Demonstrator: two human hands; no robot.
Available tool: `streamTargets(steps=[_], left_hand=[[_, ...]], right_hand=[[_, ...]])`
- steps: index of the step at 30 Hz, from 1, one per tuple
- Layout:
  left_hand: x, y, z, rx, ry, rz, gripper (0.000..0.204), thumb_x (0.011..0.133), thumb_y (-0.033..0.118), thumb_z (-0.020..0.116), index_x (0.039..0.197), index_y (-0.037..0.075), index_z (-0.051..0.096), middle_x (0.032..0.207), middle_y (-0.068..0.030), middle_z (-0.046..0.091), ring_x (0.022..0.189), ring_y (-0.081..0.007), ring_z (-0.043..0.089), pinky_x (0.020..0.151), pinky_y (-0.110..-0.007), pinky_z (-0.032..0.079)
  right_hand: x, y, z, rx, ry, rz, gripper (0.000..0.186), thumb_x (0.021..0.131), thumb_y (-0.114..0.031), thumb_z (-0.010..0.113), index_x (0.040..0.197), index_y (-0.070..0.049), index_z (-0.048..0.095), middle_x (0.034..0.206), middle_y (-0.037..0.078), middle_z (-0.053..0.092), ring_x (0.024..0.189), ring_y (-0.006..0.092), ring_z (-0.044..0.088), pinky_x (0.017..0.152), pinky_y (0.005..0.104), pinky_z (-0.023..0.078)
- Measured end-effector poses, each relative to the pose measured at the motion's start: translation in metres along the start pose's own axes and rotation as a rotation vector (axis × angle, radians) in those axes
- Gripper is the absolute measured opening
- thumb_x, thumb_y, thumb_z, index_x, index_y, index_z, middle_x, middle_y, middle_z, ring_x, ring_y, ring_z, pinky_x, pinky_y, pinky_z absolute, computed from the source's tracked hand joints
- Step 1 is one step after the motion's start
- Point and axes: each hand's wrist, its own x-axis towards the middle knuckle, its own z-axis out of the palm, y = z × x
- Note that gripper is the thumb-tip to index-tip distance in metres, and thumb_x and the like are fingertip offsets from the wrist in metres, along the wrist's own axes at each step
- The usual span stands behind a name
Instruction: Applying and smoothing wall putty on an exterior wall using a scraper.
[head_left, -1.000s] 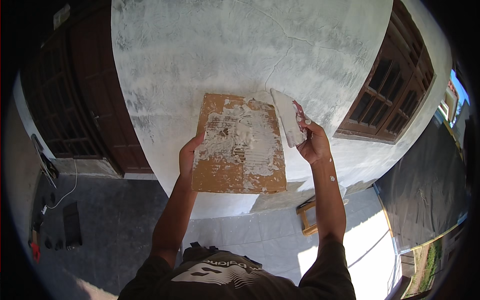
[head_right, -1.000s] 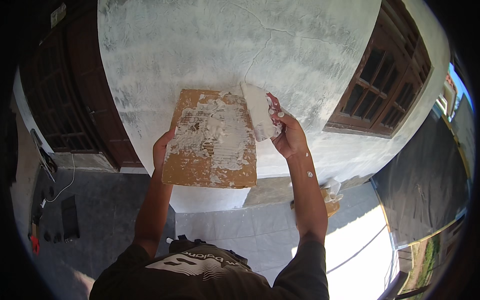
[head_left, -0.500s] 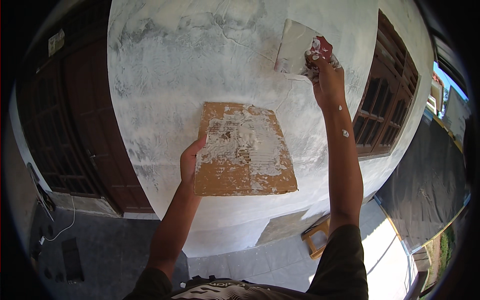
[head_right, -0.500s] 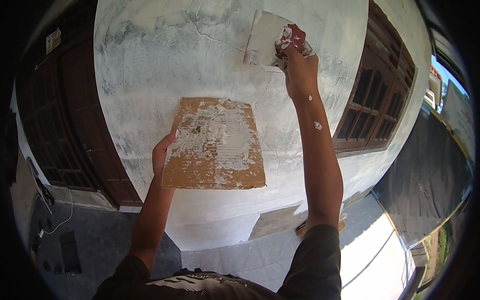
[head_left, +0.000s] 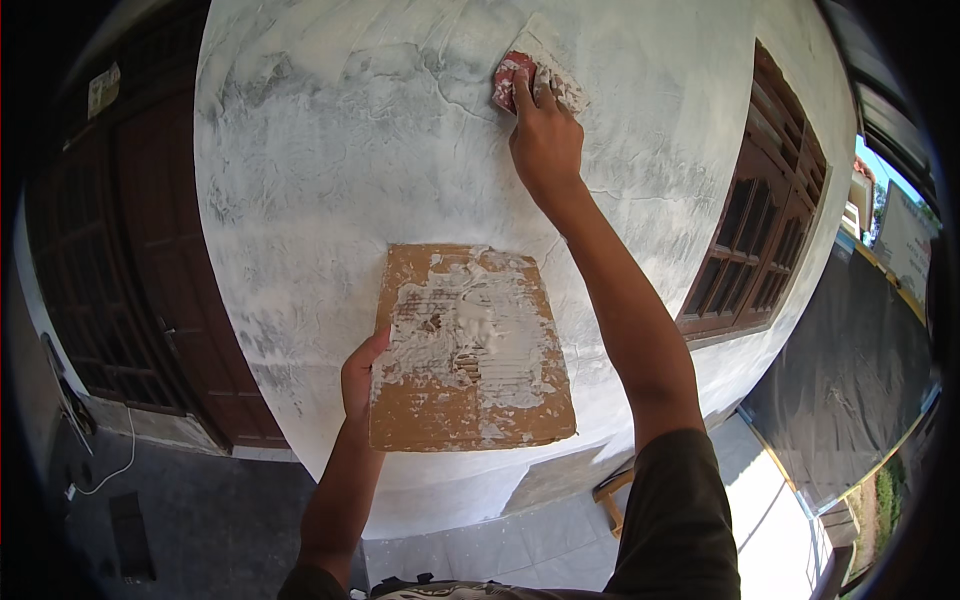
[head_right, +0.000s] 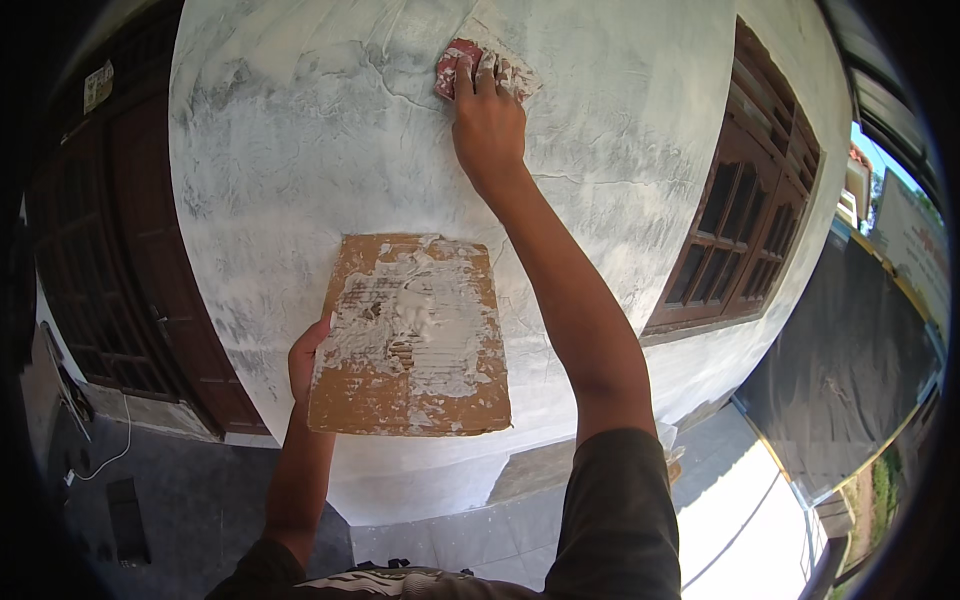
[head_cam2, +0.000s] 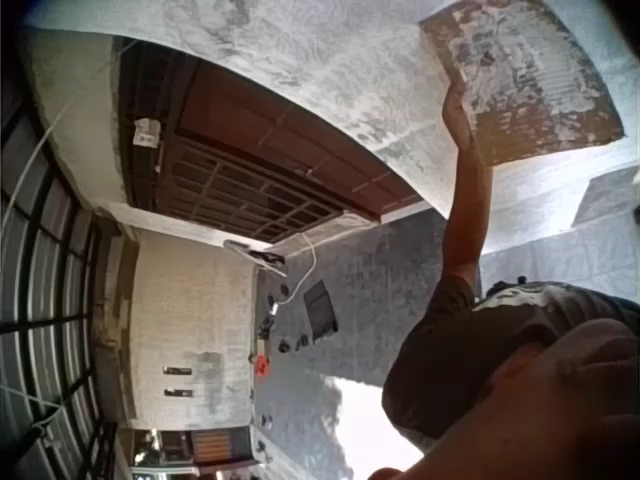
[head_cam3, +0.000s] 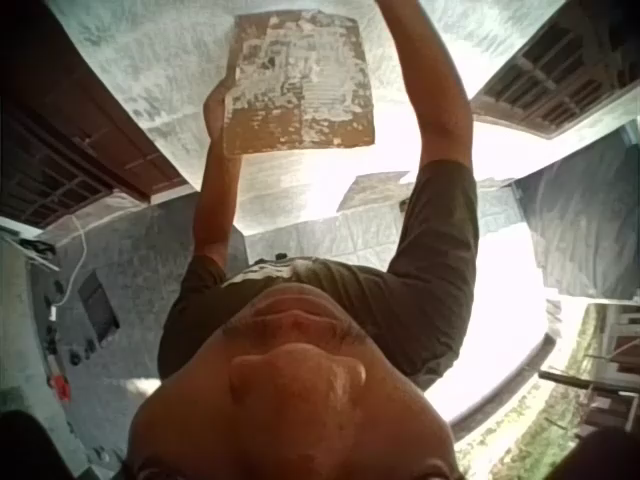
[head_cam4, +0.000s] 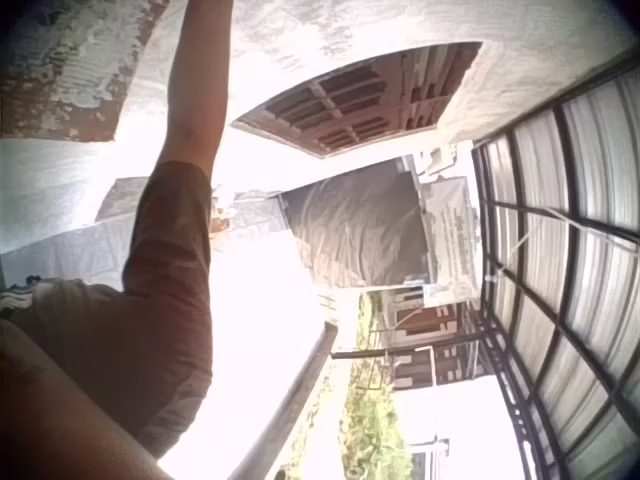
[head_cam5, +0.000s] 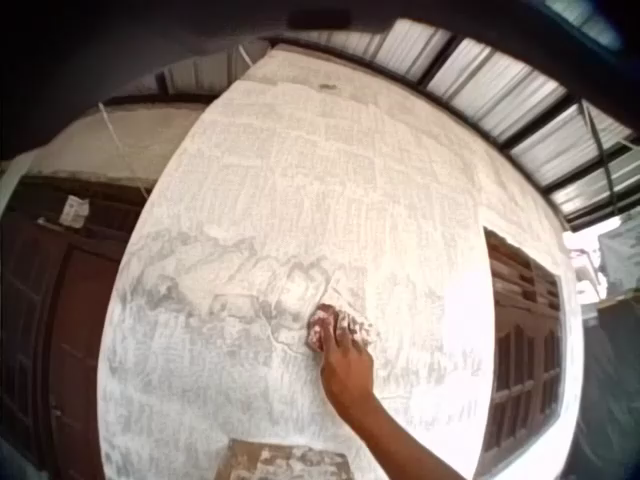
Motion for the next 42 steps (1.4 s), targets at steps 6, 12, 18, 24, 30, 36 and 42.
streamTargets(steps=[6, 12, 18, 24, 30, 36, 42], left_hand=[[0.006, 0.012, -0.007, -0.006, -0.029, -0.006, 0.038, 0.090, 0.020, 0.044, 0.121, -0.001, 0.047, 0.111, -0.0152, 0.058, 0.097, -0.0251, 0.059, 0.086, -0.038, 0.047], [0.005, 0.006, -0.004, -0.012, -0.034, -0.034, 0.038, 0.089, 0.020, 0.044, 0.121, -0.001, 0.047, 0.112, -0.0151, 0.058, 0.098, -0.0256, 0.059, 0.087, -0.039, 0.046], [0.008, 0.004, -0.009, -0.031, 0.021, -0.036, 0.038, 0.089, 0.020, 0.044, 0.121, -0.001, 0.047, 0.112, -0.0148, 0.058, 0.098, -0.0260, 0.059, 0.087, -0.039, 0.046], [0.010, 0.010, -0.013, 0.012, 0.070, -0.023, 0.037, 0.089, 0.019, 0.045, 0.120, -0.001, 0.048, 0.110, -0.0147, 0.059, 0.095, -0.0259, 0.060, 0.085, -0.038, 0.047], [-0.002, 0.014, -0.027, 0.005, 0.065, -0.017, 0.036, 0.089, 0.019, 0.045, 0.118, -0.002, 0.050, 0.108, -0.0145, 0.060, 0.094, -0.0255, 0.061, 0.084, -0.038, 0.048], [-0.014, 0.018, -0.047, -0.023, 0.016, -0.047, 0.037, 0.090, 0.020, 0.044, 0.119, -0.001, 0.049, 0.109, -0.0141, 0.059, 0.095, -0.0248, 0.060, 0.084, -0.038, 0.048], [-0.033, 0.019, -0.036, 0.018, 0.029, -0.061, 0.039, 0.090, 0.022, 0.043, 0.121, -0.001, 0.047, 0.112, -0.0141, 0.057, 0.098, -0.0249, 0.058, 0.087, -0.038, 0.046]], right_hand=[[-0.021, -0.026, -0.025, 0.113, -0.160, 0.012, 0.052, 0.069, 0.005, 0.054, 0.120, -0.007, 0.053, 0.110, 0.023, 0.057, 0.093, 0.0352, 0.061, 0.074, 0.0377, 0.052], [0.034, 0.019, -0.020, 0.225, 0.102, 0.195, 0.051, 0.071, 0.006, 0.050, 0.120, -0.007, 0.055, 0.102, 0.019, 0.061, 0.084, 0.0335, 0.062, 0.072, 0.0374, 0.051], [0.047, 0.010, 0.015, 0.003, -0.103, 0.168, 0.046, 0.065, 0.003, 0.056, 0.111, -0.004, 0.057, 0.086, 0.017, 0.061, 0.072, 0.0329, 0.061, 0.061, 0.0413, 0.050], [0.034, -0.016, 0.016, 0.028, -0.097, 0.076, 0.051, 0.059, 0.002, 0.058, 0.110, 0.000, 0.056, 0.091, 0.018, 0.060, 0.072, 0.0329, 0.061, 0.060, 0.0404, 0.051], [-0.003, -0.052, 0.003, 0.059, -0.171, -0.009, 0.051, 0.061, 0.004, 0.055, 0.112, 0.003, 0.054, 0.095, 0.021, 0.059, 0.075, 0.0333, 0.061, 0.062, 0.0391, 0.051], [-0.052, -0.081, -0.025, 0.121, -0.197, -0.107, 0.054, 0.066, 0.006, 0.053, 0.119, 0.000, 0.050, 0.103, 0.024, 0.058, 0.078, 0.0338, 0.061, 0.068, 0.0391, 0.052], [-0.015, -0.052, -0.055, 0.396, -0.063, 0.177, 0.058, 0.070, 0.012, 0.047, 0.125, -0.008, 0.049, 0.109, 0.021, 0.059, 0.091, 0.0351, 0.060, 0.076, 0.0383, 0.051]])
